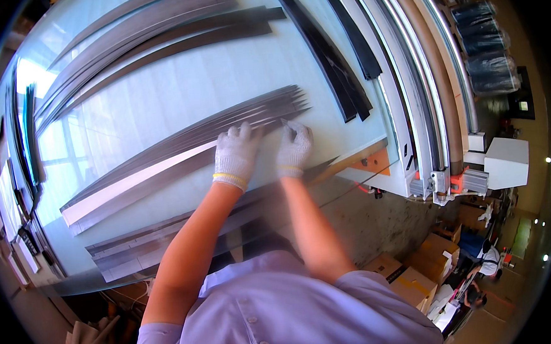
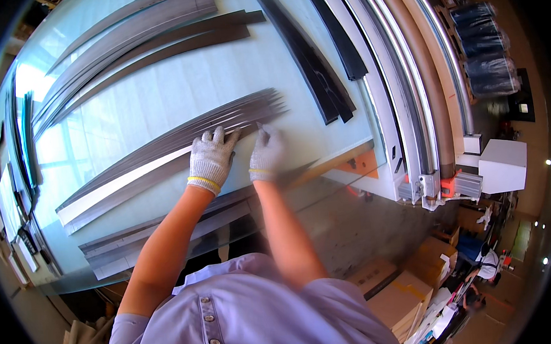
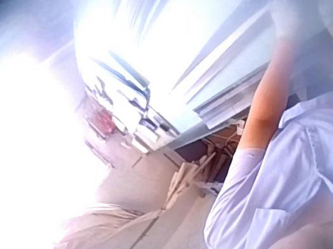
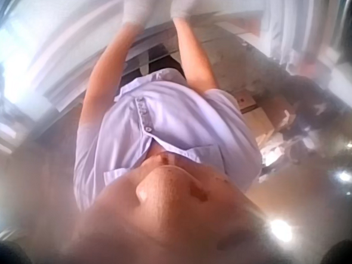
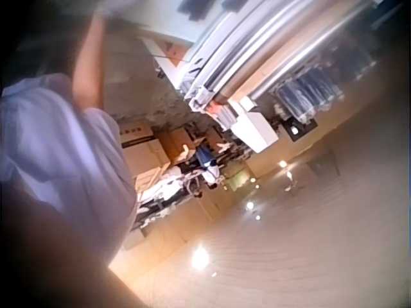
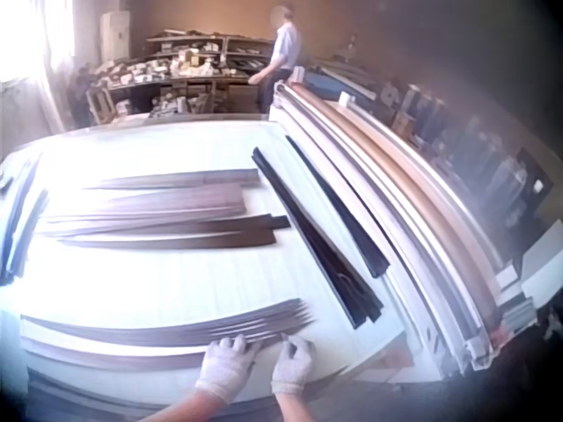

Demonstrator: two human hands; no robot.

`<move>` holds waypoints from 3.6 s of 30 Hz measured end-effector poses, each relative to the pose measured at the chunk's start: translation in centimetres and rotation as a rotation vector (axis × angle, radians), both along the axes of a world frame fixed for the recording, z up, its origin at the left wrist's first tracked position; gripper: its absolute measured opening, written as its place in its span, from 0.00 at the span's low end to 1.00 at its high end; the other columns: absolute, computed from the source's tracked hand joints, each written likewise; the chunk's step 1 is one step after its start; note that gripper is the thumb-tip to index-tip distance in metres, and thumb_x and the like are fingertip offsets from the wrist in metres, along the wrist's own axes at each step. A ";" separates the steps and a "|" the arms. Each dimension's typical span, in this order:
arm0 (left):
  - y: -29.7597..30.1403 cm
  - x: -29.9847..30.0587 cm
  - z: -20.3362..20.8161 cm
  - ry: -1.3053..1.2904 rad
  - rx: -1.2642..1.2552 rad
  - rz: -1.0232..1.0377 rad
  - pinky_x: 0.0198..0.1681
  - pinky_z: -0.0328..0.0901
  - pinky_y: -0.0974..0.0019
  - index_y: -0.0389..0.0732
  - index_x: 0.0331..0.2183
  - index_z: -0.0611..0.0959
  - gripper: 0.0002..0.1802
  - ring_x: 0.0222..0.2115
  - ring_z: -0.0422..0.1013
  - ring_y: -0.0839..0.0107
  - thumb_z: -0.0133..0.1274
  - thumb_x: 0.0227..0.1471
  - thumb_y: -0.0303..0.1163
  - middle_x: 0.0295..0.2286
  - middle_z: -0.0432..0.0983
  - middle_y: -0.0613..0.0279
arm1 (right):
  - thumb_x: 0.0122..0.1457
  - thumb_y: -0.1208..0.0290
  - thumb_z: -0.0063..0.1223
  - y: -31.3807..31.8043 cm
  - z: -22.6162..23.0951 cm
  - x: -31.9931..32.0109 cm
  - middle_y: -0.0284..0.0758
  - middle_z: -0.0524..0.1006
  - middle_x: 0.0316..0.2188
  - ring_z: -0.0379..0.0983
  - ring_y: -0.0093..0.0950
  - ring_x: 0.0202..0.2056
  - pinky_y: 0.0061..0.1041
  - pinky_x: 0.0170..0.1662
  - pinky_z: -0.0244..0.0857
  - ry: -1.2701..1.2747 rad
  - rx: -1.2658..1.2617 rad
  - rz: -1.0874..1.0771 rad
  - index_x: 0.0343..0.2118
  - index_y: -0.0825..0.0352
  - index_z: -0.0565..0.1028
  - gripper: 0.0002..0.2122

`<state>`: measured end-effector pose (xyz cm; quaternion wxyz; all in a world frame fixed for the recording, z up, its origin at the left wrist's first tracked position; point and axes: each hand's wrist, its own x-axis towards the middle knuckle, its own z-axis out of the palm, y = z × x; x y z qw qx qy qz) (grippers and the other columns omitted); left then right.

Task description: The person peels and applies narrow strips of protective adhesive film onto several long metal or plastic profiles, pressing each strip down by hand to ensure it is secure.

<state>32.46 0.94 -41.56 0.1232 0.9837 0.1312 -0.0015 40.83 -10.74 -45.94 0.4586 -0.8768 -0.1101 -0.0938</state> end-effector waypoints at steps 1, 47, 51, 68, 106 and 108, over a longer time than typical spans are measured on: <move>-0.1 0.4 0.0 0.012 0.005 -0.001 0.42 0.66 0.53 0.53 0.56 0.74 0.30 0.42 0.70 0.55 0.57 0.48 0.34 0.44 0.71 0.54 | 0.60 0.75 0.54 -0.1 -0.1 0.1 0.43 0.79 0.33 0.76 0.38 0.38 0.33 0.45 0.68 -0.004 -0.018 0.004 0.37 0.69 0.77 0.06; 11.1 -7.6 -0.4 -0.009 0.136 0.472 0.67 0.41 0.44 0.51 0.63 0.66 0.34 0.64 0.49 0.46 0.50 0.57 0.48 0.63 0.56 0.50 | 0.56 0.55 0.55 8.1 1.8 9.5 0.48 0.67 0.52 0.61 0.47 0.55 0.45 0.63 0.51 -0.426 -0.605 0.678 0.57 0.76 0.65 0.32; 10.8 -7.4 -0.2 -0.002 0.157 0.478 0.67 0.41 0.44 0.51 0.63 0.65 0.35 0.64 0.50 0.46 0.50 0.57 0.48 0.63 0.56 0.50 | 0.58 0.59 0.56 7.0 0.1 10.8 0.49 0.68 0.53 0.62 0.48 0.55 0.45 0.62 0.53 -0.341 -0.511 0.368 0.57 0.72 0.67 0.27; -2.2 2.2 -0.1 -0.196 -0.064 -0.074 0.51 0.63 0.50 0.40 0.55 0.73 0.31 0.50 0.67 0.54 0.55 0.46 0.31 0.51 0.69 0.53 | 0.57 0.75 0.56 -2.3 1.5 0.8 0.41 0.77 0.35 0.75 0.36 0.37 0.34 0.43 0.68 0.174 -0.048 0.074 0.40 0.65 0.79 0.08; -2.5 2.8 -1.6 -0.107 0.006 -0.055 0.50 0.63 0.52 0.44 0.57 0.71 0.34 0.49 0.66 0.55 0.55 0.45 0.31 0.50 0.67 0.56 | 0.52 0.76 0.58 -0.9 0.5 1.5 0.41 0.75 0.30 0.73 0.42 0.34 0.38 0.38 0.67 -0.016 -0.155 0.095 0.35 0.62 0.79 0.07; -2.5 2.8 -1.7 -0.087 -0.001 -0.050 0.50 0.63 0.51 0.44 0.57 0.72 0.34 0.49 0.66 0.55 0.54 0.45 0.31 0.50 0.67 0.56 | 0.52 0.76 0.58 -0.8 0.4 1.6 0.41 0.75 0.30 0.73 0.42 0.34 0.38 0.39 0.67 0.011 -0.116 0.072 0.35 0.62 0.79 0.07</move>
